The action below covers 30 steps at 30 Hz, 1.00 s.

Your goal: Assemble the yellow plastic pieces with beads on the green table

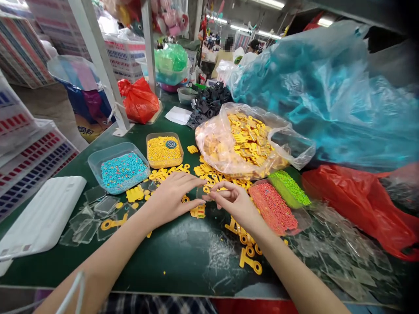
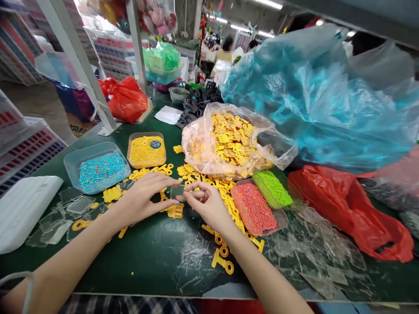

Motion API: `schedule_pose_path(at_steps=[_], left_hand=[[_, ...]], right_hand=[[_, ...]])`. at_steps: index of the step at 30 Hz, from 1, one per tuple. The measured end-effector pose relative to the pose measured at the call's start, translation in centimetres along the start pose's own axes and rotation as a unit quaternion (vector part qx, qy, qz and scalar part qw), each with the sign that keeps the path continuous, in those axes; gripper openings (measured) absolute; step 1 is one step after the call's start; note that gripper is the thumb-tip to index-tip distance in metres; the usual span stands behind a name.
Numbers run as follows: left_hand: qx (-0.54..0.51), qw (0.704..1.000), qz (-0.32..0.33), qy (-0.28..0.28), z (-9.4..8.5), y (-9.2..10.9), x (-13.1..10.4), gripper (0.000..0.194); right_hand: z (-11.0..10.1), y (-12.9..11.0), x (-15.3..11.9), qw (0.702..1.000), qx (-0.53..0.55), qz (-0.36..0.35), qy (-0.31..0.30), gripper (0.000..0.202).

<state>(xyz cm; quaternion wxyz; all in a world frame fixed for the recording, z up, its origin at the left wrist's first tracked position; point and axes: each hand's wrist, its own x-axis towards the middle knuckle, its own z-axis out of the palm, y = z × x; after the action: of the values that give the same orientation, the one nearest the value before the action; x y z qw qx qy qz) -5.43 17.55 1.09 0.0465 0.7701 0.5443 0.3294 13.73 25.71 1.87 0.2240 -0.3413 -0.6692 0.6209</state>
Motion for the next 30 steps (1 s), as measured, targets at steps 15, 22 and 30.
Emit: schedule_pose_path(at_steps=[15, 22, 30], left_hand=[[-0.01, 0.998, -0.046, 0.041, 1.9, 1.7, -0.5, 0.036], [-0.019, 0.992, -0.085, -0.095, 0.5, 0.7, -0.5, 0.033], [-0.013, 0.981, -0.102, -0.166, 1.0, 0.0, -0.9, 0.032]], right_hand=[[0.8, 2.2, -1.4, 0.997, 0.061, 0.053, -0.011, 0.04], [-0.2, 1.4, -1.6, 0.951, -0.274, -0.142, 0.037, 0.031], [-0.5, 1.8, -1.5, 0.872, -0.445, -0.201, -0.034, 0.03]])
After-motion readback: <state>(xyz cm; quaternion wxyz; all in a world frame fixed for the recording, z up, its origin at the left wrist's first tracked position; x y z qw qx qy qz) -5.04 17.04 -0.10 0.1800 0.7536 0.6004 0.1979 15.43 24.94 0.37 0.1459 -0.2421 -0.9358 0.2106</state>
